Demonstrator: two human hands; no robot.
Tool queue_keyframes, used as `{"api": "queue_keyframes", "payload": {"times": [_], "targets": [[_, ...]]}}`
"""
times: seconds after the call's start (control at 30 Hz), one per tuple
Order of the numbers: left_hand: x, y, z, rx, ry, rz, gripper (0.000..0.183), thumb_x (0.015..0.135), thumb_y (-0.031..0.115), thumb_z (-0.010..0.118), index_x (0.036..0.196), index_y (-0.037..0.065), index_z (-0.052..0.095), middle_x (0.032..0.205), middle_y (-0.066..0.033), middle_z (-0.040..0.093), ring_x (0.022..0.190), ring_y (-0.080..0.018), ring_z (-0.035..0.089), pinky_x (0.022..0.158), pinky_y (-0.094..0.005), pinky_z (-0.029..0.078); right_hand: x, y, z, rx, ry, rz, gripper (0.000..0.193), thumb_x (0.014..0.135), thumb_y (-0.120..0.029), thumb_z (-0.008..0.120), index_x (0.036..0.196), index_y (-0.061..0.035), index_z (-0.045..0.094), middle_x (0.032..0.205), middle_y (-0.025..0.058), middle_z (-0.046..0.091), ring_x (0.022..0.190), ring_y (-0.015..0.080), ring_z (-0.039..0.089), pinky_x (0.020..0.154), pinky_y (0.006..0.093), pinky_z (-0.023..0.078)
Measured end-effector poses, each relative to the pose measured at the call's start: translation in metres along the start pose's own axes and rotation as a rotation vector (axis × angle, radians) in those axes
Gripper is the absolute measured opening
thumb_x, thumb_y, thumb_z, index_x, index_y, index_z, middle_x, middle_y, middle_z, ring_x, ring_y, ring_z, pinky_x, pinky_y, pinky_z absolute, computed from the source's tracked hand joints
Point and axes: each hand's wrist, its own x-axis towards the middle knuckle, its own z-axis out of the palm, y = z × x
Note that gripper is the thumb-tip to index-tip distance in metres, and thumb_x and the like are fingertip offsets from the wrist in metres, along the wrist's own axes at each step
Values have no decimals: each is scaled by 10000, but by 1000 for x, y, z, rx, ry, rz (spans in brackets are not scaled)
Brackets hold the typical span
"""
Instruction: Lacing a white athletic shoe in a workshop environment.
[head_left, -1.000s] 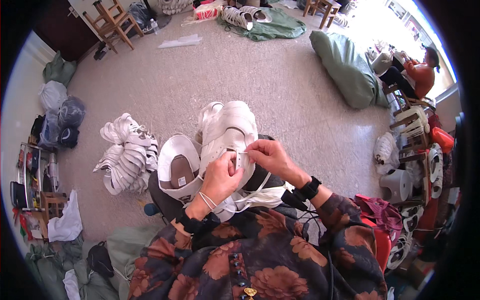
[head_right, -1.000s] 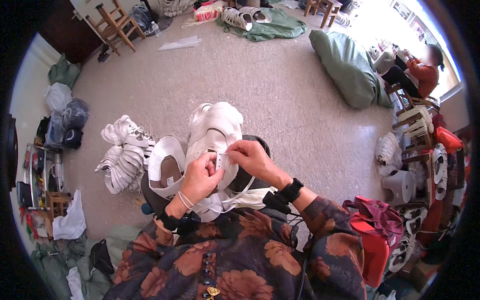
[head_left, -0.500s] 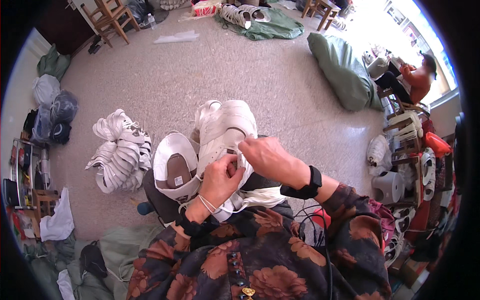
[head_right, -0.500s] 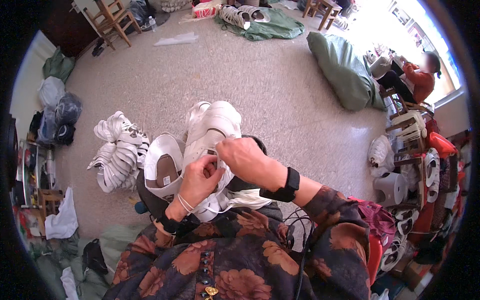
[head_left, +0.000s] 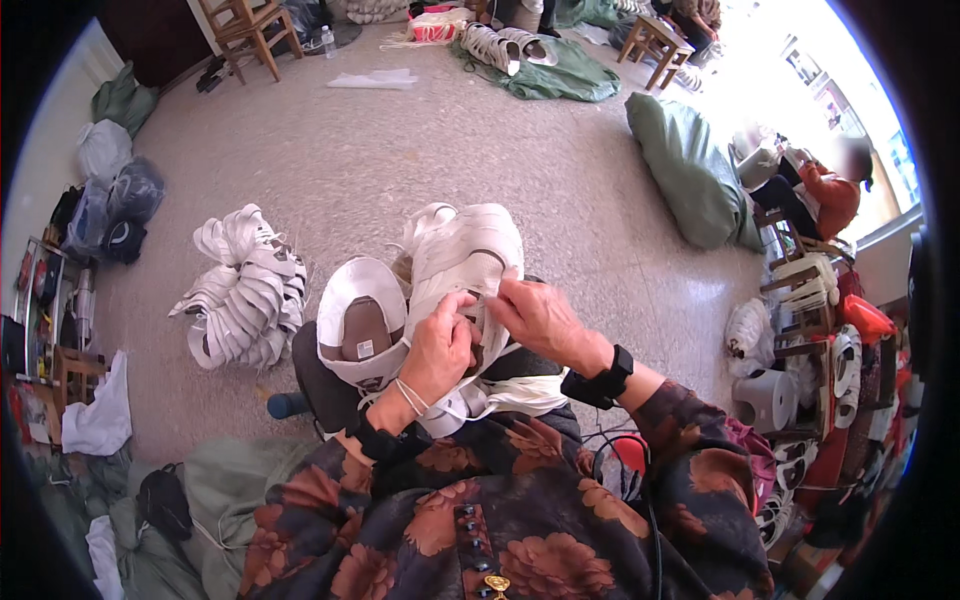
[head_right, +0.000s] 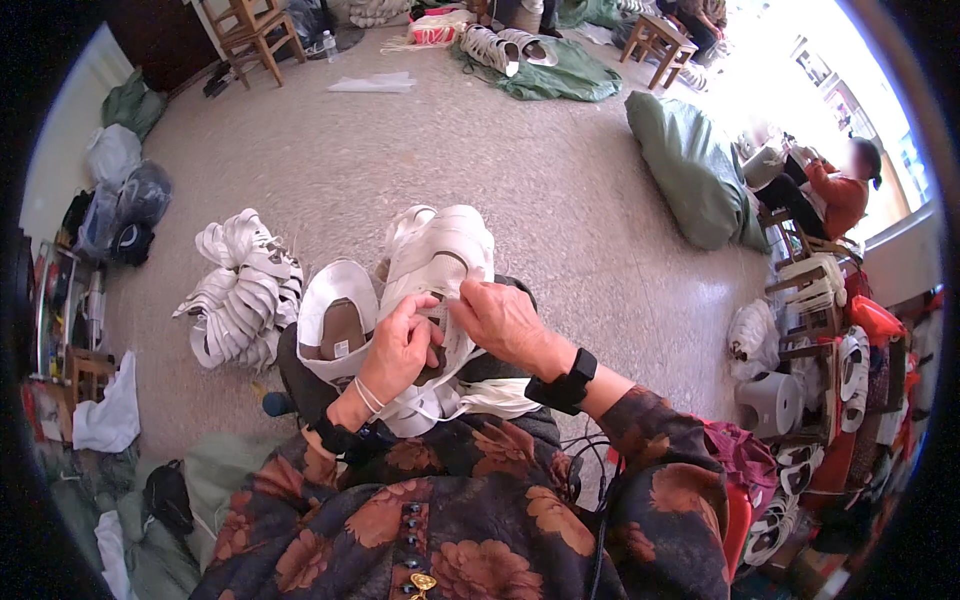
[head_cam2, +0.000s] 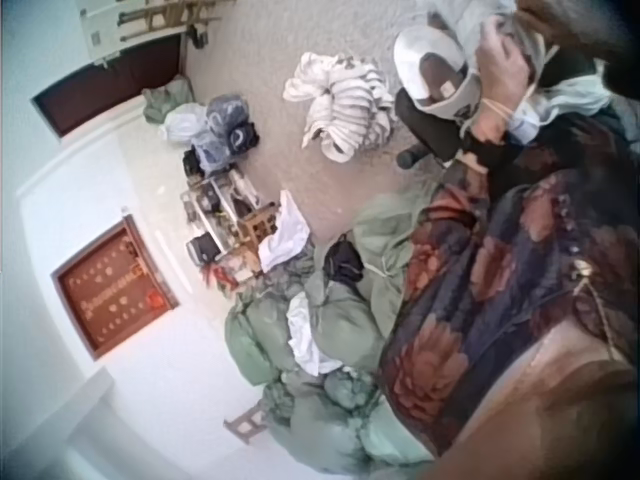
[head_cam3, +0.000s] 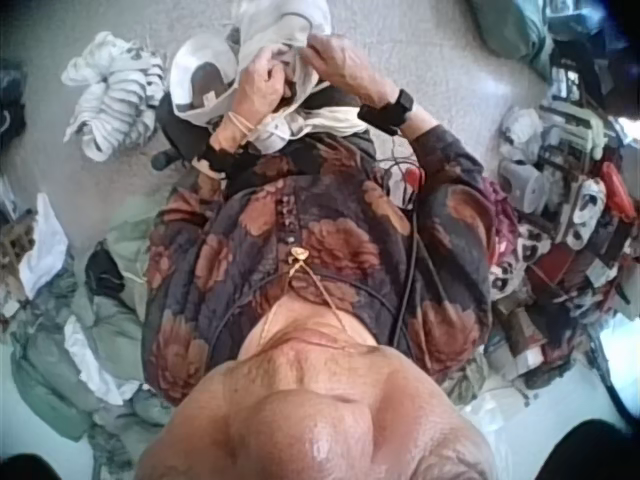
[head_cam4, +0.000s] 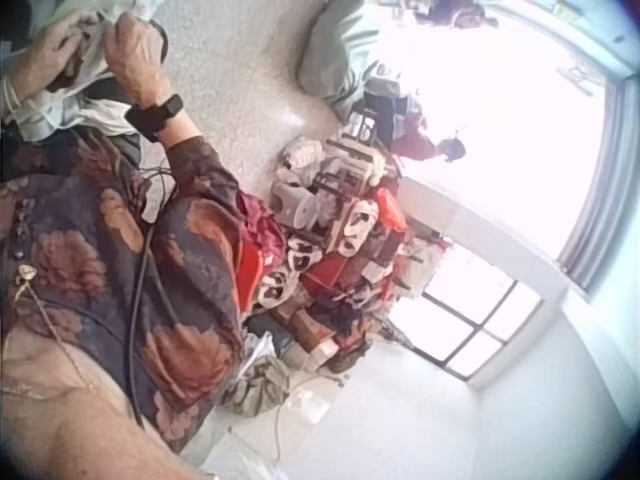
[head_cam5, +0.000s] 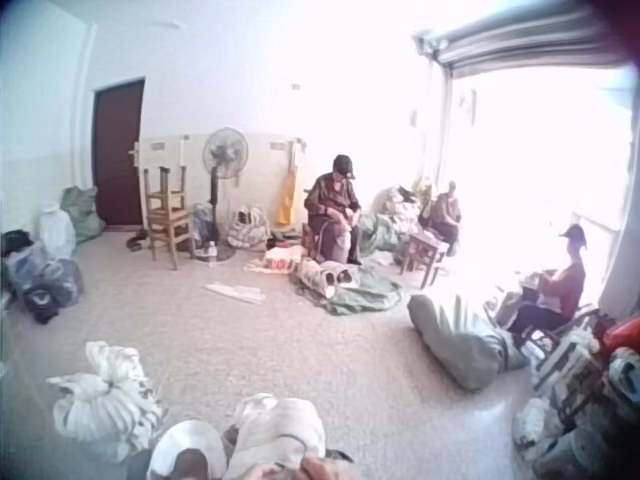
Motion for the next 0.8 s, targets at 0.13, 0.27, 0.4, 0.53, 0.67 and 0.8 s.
{"api": "queue_keyframes", "payload": {"times": [0.13, 0.27, 0.4, 0.53, 0.67, 0.8], "targets": [[-1, -2, -1, 11, 43, 38, 251, 954, 22, 493, 1198, -16, 538, 735, -165, 680, 567, -252, 674, 572, -374, 520, 11, -15, -7, -213, -244, 20, 344, 885, -305, 604, 749, 9, 633, 675, 247, 638, 668, 432, 660, 614, 498, 517], [2, 3, 5, -49, 73, -32, 197, 961, 50, 524, 1139, -14, 579, 748, -175, 689, 614, -285, 691, 591, -387, 522, 19, -7, -11, -248, -311, -52, 345, 841, -288, 591, 716, 24, 672, 673, 263, 644, 667, 431, 677, 623, 499, 545], [13, -9, 16, 47, 87, 137, 140, 960, 101, 576, 1041, -1, 626, 781, -213, 688, 690, -377, 689, 616, -434, 522, 12, -18, -27, -245, -255, -60, 328, 842, -271, 582, 711, 10, 688, 694, 257, 653, 679, 425, 681, 631, 497, 551], [13, -12, 12, 404, 156, 267, 98, 925, 95, 596, 927, 6, 638, 834, -262, 642, 809, -484, 617, 654, -524, 474, 12, -15, -7, -159, -244, -7, 293, 827, -277, 587, 708, -28, 688, 680, 240, 654, 678, 412, 684, 635, 494, 557], [4, 24, -23, 56, -242, -221, 161, 960, 139, 606, 893, 1, 655, 674, -116, 659, 564, -247, 656, 566, -366, 537, 2, -1, 2, 6, -114, 41, 294, 799, -282, 646, 859, -2, 585, 679, 216, 625, 657, 401, 649, 604, 478, 503], [-24, 17, -107, -1182, -274, -138, 242, 1030, 204, 539, 845, 55, 581, 656, -13, 528, 573, -137, 579, 702, -437, 583, -2, 14, 19, 267, -62, 241, 310, 812, -260, 676, 915, -3, 537, 724, 178, 606, 664, 323, 627, 601, 424, 486]]}}
